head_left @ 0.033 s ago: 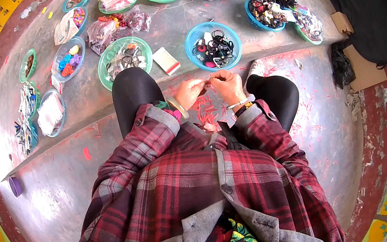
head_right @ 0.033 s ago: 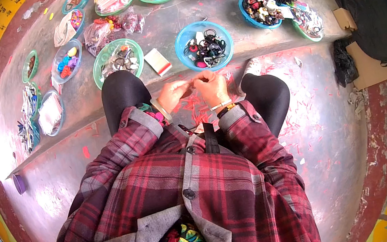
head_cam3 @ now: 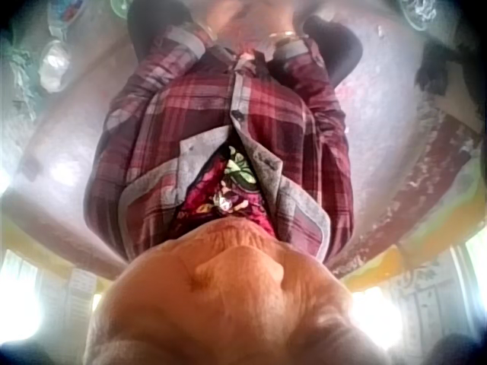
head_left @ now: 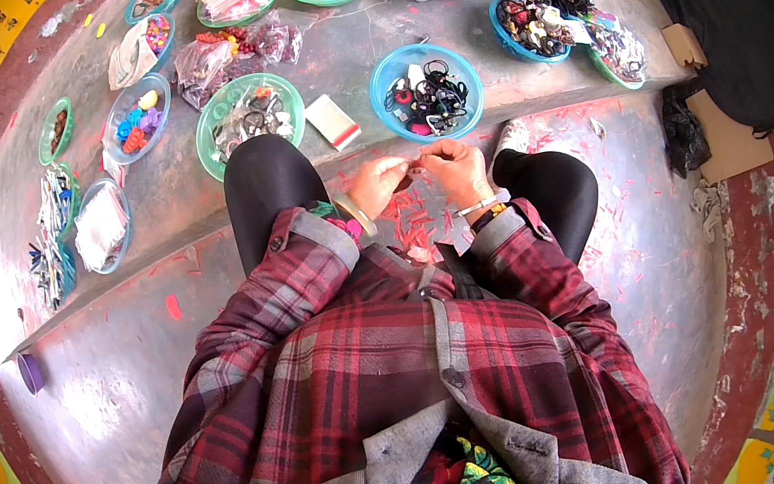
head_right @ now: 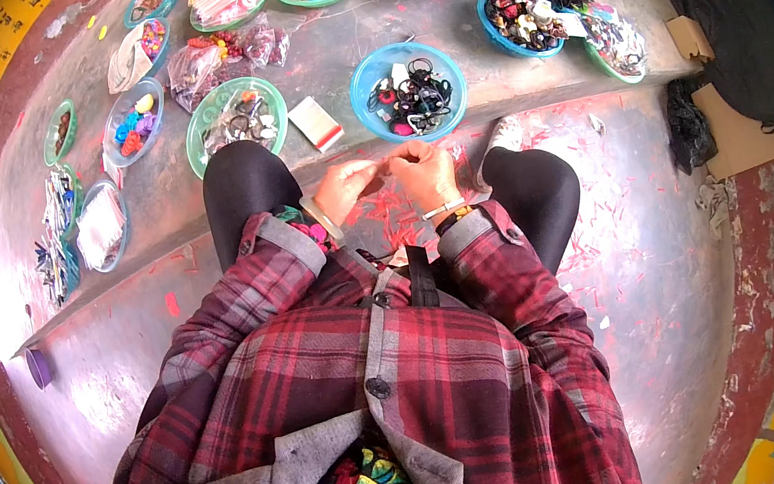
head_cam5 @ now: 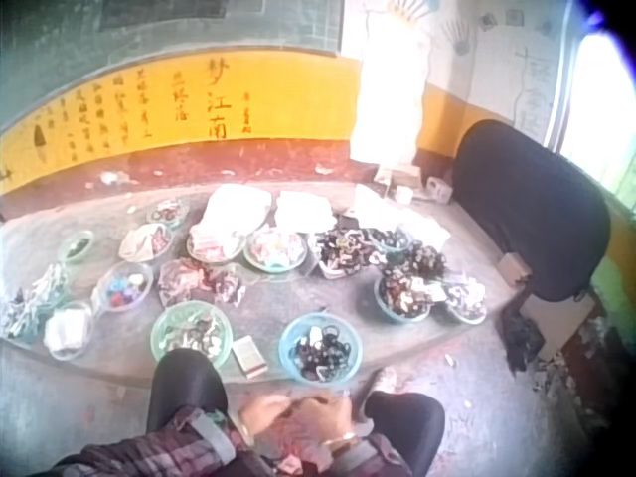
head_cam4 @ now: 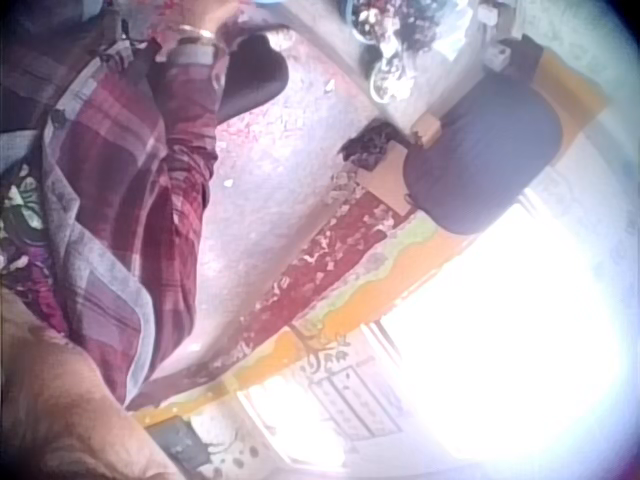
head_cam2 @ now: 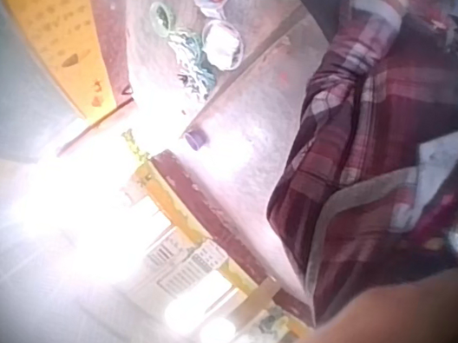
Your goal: The person sits on the floor and assembles keychains by hand. They pick up small metal rings and plastic charms from bowls, link the components together, and place the finished keychains into a blue bowl.
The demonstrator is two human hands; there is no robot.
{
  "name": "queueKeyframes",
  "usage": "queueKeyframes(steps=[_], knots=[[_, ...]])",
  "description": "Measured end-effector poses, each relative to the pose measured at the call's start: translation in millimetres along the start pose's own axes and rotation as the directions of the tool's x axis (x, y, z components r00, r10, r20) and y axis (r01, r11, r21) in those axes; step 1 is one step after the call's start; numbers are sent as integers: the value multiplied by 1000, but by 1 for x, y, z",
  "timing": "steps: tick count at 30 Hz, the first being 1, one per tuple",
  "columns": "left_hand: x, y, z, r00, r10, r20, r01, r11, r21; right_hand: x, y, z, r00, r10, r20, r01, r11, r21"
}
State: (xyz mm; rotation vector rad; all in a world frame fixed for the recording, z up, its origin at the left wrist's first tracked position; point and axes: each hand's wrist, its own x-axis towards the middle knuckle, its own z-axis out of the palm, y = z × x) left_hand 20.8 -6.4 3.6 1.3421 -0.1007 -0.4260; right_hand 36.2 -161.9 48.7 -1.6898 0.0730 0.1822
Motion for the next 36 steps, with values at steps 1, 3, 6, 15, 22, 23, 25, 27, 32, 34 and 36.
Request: queueKeyframes(steps=[1,3,6,15,22,23,25,27,32,34,36], knots=[[1,-1,-1,999,-35,-2,35,995,-89,2,5,-2,1000,-8,-5,8,1000,10],[4,-5,-4,994,-105,4,102,959,-265,9,19,-9,1000,-25,-15,25,999,30],[2,0,-7,987,-129,-95,85,925,-371,8,16,-14,1000,-11,-24,12,1000,3],[3,10,-19,862,-171,-478,-41,915,-402,10,39,-36,996,-68,-65,61,993,-105],[0,13,-17,872,-157,-463,-47,916,-399,4,53,-36,931,-287,226,361,618,-698],[0,13,-18,875,-157,-458,-41,918,-393,2,49,-32,916,-299,267,397,589,-704],[0,14,-17,875,-187,-446,-8,916,-400,-2,47,-30,903,-281,323,428,553,-715],[0,14,-15,880,-190,-434,1,916,-400,-3,53,-29,894,-265,362,448,501,-740],[0,12,-14,892,-177,-416,-5,916,-401,-13,46,-21,849,-136,511,525,337,-781],[0,10,-15,892,-197,-408,14,912,-410,-13,58,-15,841,16,540,501,352,-790],[0,9,-16,890,-209,-404,22,907,-420,-18,52,-11,844,128,521,448,366,-816]])
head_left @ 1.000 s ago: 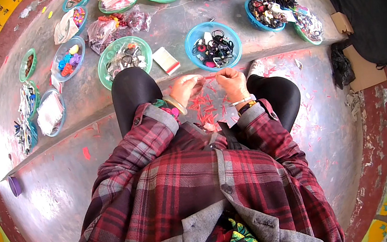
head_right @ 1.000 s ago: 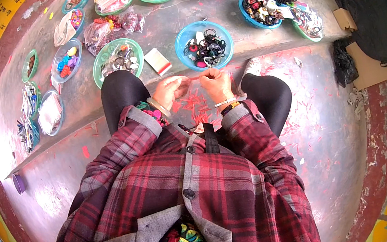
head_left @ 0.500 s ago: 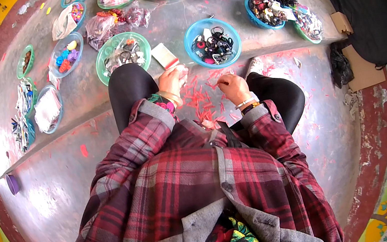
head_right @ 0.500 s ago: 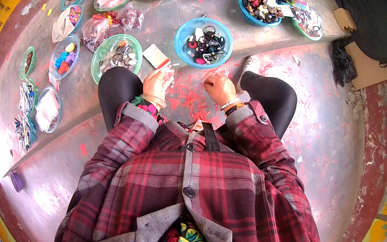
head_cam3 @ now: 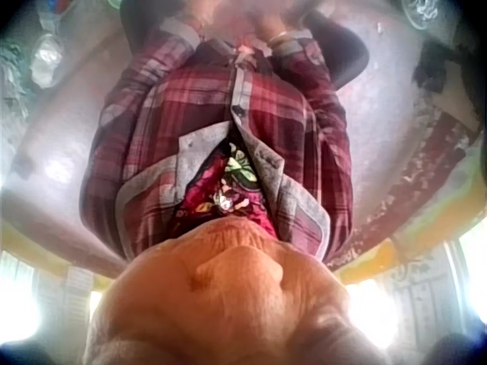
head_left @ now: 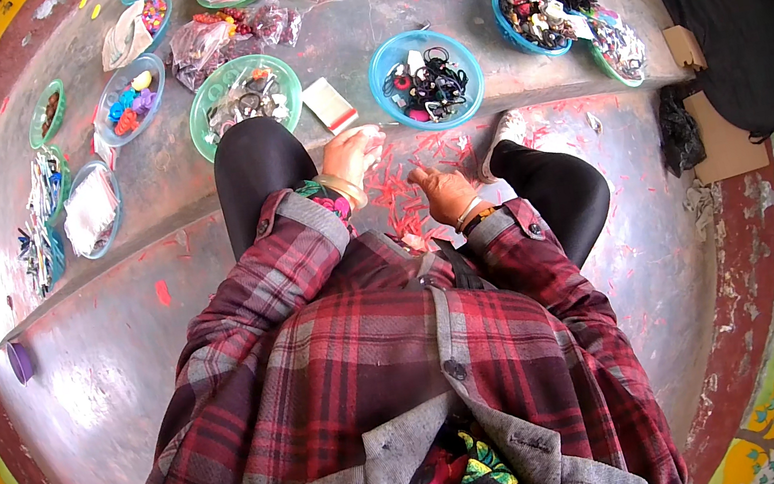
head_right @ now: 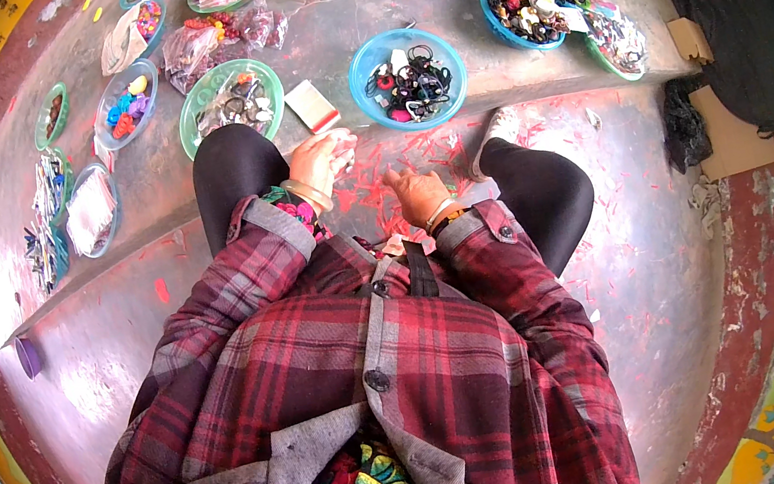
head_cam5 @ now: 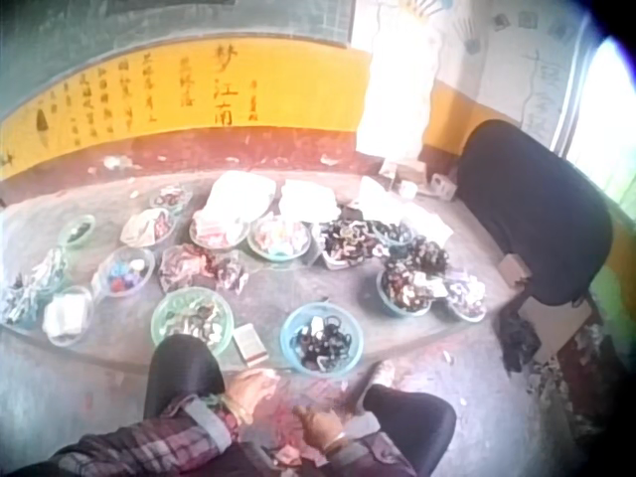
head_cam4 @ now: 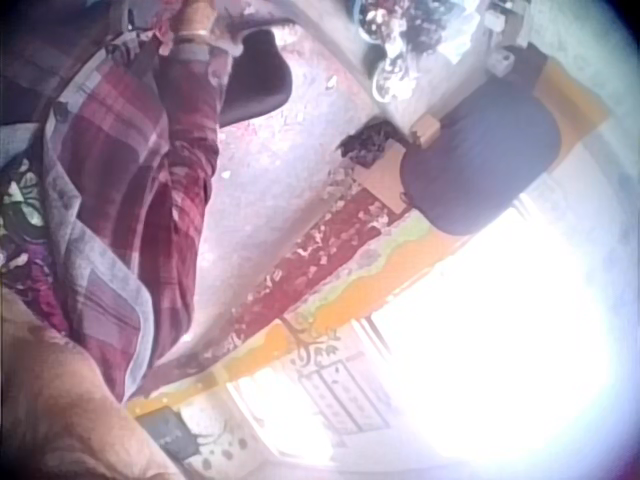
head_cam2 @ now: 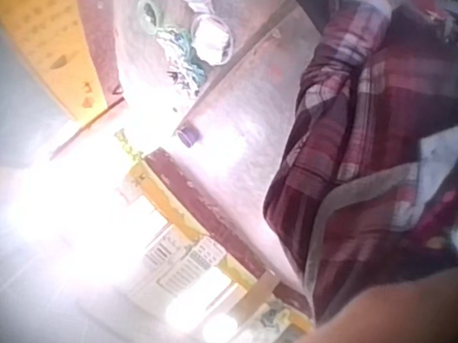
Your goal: The person sits on the floor and assembles keychains by hand. They pick up small metal rings and plastic charms from bowls, link the components together, and place the finished keychains into a blue bowl.
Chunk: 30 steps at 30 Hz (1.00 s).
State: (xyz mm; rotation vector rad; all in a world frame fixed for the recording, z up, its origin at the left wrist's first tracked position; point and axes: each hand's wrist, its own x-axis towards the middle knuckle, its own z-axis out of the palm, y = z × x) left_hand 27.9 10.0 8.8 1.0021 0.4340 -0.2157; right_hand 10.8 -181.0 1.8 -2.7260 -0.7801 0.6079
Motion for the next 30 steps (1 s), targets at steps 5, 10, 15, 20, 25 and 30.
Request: queueKeyframes(steps=[5,10,15,20,25,30], knots=[[0,-1,-2,999,32,30,-32,999,-12,9,16,4,999,-29,36,15,944,331],[-3,3,1,1000,4,-2,-3,1000,30,9,21,-13,981,-83,176,-113,495,862],[-2,3,-1,999,29,18,-29,1000,2,1,9,-36,979,-62,192,-183,128,975],[-2,2,-3,997,54,54,-54,999,-2,-2,10,-40,985,-110,136,-157,-223,962],[0,2,-4,991,79,107,-92,989,118,22,48,42,885,384,264,-424,899,112],[0,1,-6,993,55,103,-60,997,44,22,37,-3,908,282,311,-363,157,918]])
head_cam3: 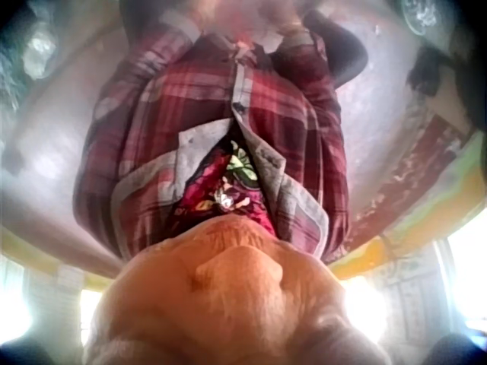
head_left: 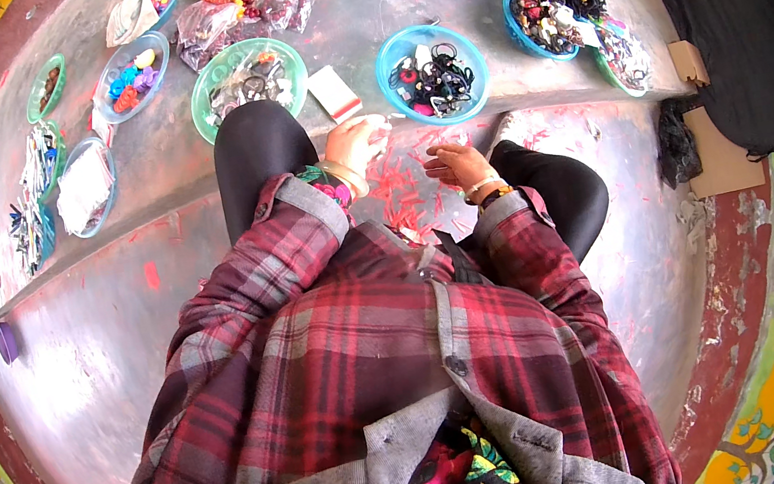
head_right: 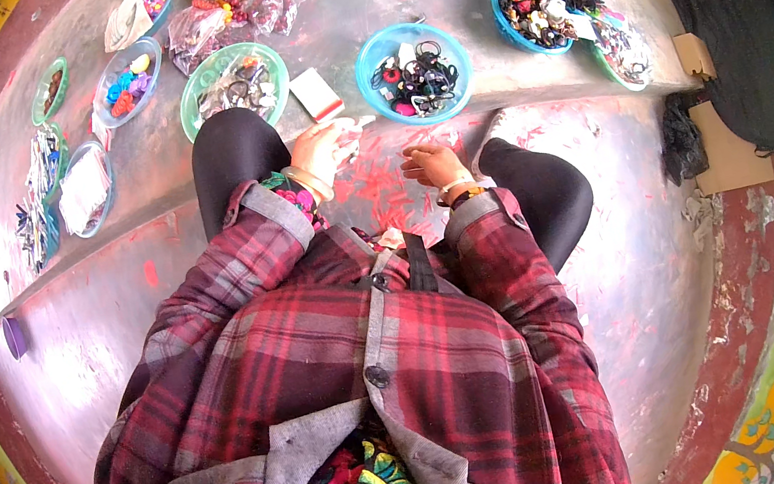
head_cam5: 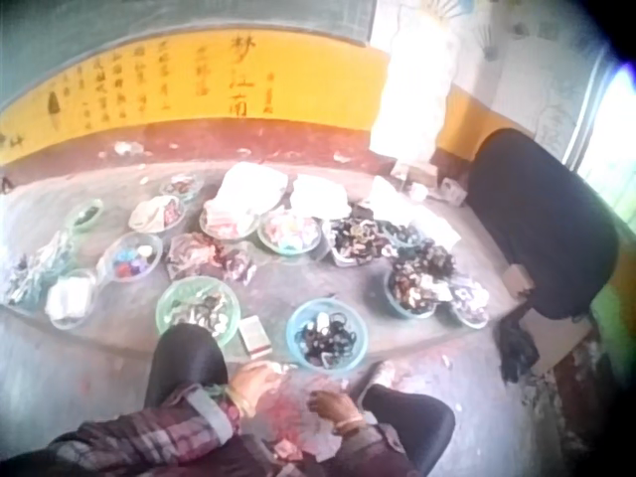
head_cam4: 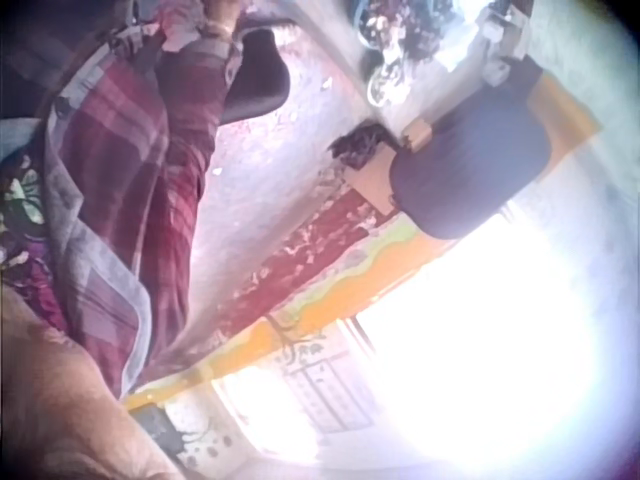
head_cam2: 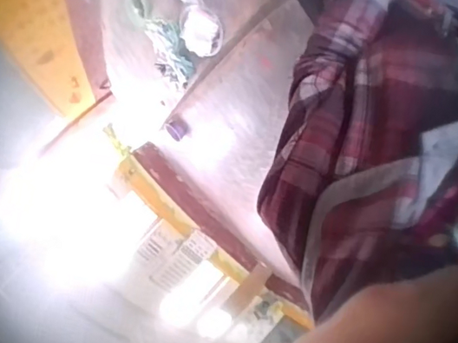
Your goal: The person sits on the floor and assembles keychains by hand. They pick up small metal rings and plastic charms from bowls, link the components together, and place the finished keychains into a blue bowl.
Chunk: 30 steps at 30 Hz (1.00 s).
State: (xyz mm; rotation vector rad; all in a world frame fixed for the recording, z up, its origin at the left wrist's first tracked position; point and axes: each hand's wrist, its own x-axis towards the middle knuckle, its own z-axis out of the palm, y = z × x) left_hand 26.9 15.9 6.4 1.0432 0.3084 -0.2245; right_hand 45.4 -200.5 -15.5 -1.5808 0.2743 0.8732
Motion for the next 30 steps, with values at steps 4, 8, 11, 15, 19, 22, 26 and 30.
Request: queueKeyframes(steps=[4,8,11,15,19,22,26,30], knots=[[1,0,5,995,-73,72,84,982,-168,-13,-12,2,989,-147,-34,150,937,316],[0,2,6,960,-153,236,213,943,-257,-25,-30,16,955,-296,-18,283,892,354],[-3,2,11,940,-170,295,246,938,-243,-19,-24,17,917,-398,36,362,866,345],[-2,-1,9,932,-174,319,261,932,-253,-14,-19,21,875,-485,-13,464,829,314],[-6,7,14,931,-184,317,266,933,-242,-17,-23,22,870,-488,-69,489,835,253],[-7,6,15,945,-151,290,214,957,-198,-22,-28,22,880,-466,-86,473,852,226],[-6,4,16,957,-130,259,146,988,-44,-30,-36,24,905,-418,-74,422,869,256],[-6,2,18,966,-167,200,176,984,-31,-26,-31,23,899,-431,-74,435,866,247]])
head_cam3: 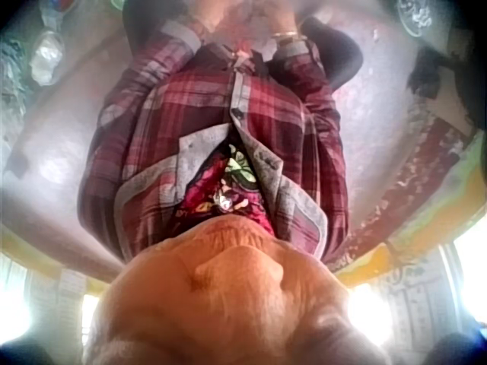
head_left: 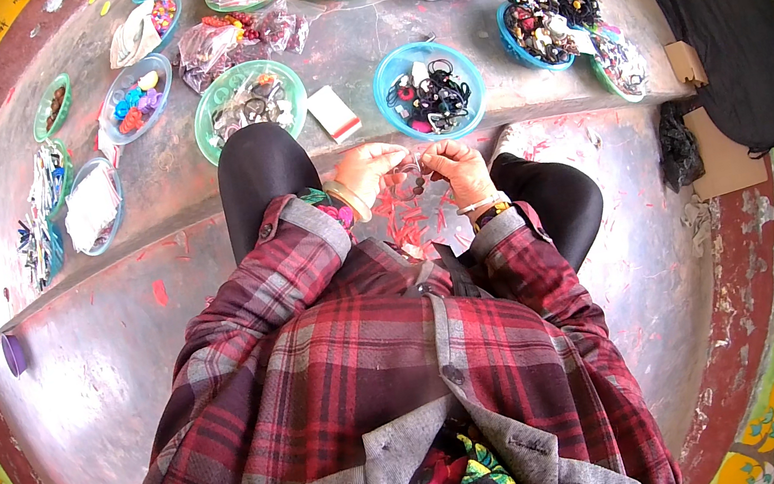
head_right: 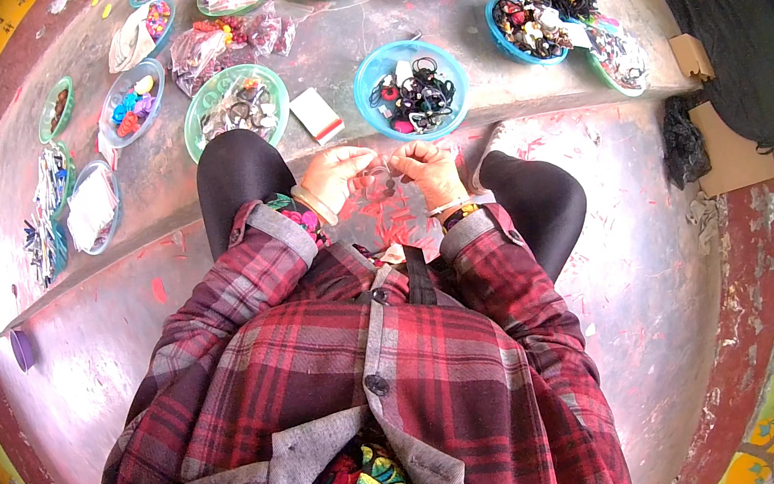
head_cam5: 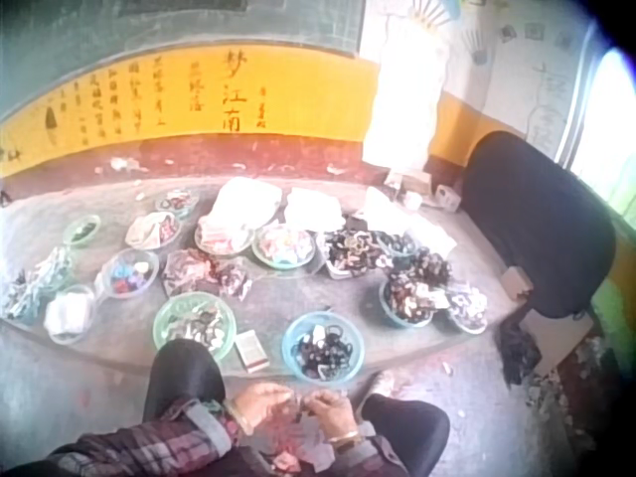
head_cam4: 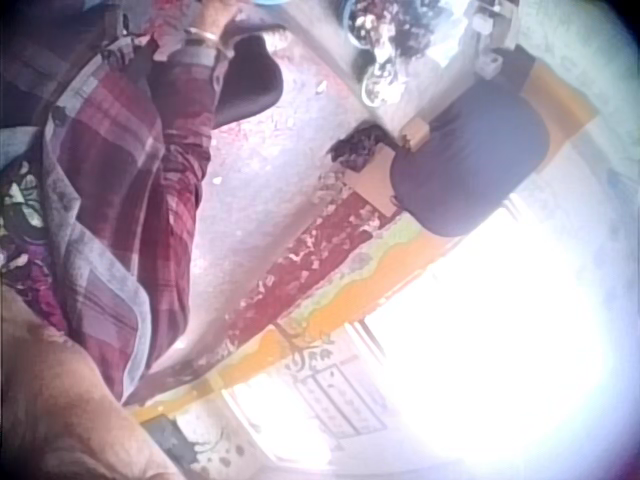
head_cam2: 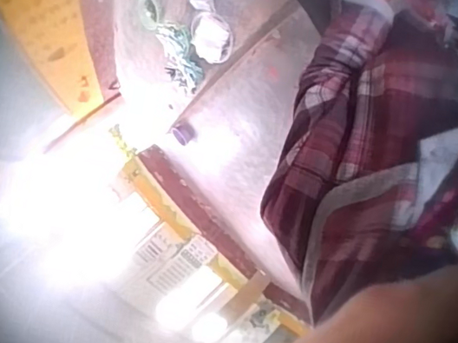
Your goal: The person sits on the floor and assembles keychains by hand. They pick up small metal rings and plastic charms from bowls, link the components together, and place the finished keychains into a blue bowl.
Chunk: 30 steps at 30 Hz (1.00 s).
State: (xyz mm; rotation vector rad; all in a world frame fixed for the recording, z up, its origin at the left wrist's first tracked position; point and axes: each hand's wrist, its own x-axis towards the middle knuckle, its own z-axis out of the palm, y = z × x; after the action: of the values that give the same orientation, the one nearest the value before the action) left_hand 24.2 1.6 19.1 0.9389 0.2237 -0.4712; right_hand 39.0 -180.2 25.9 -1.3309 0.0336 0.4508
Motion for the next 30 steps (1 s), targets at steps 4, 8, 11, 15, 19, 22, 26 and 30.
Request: queueKeyframes(steps=[4,8,11,15,19,22,26,30], knots=[[1,-1,-2,1000,-7,10,8,1000,-29,-1,-4,4,1000,22,5,-22,1000,2],[3,-3,-5,999,-7,46,7,1000,6,-1,-3,2,1000,4,-9,-4,1000,-30],[3,-3,-7,999,-14,43,13,1000,10,-2,-7,4,1000,14,-24,-15,1000,-7],[-1,3,2,997,6,74,-5,1000,-18,-3,-7,4,996,43,-80,-43,999,3],[-4,7,3,998,-16,59,18,1000,-25,-4,-9,5,997,24,-67,-24,1000,-2],[-4,5,0,997,-27,69,33,996,-86,-3,-5,1,999,-10,-35,10,1000,-1],[0,4,-5,993,-42,110,58,988,-142,-2,1,-2,998,-60,-12,60,998,17],[3,0,-9,990,-53,128,75,983,-170,-2,1,-2,998,-57,-15,58,998,26]])
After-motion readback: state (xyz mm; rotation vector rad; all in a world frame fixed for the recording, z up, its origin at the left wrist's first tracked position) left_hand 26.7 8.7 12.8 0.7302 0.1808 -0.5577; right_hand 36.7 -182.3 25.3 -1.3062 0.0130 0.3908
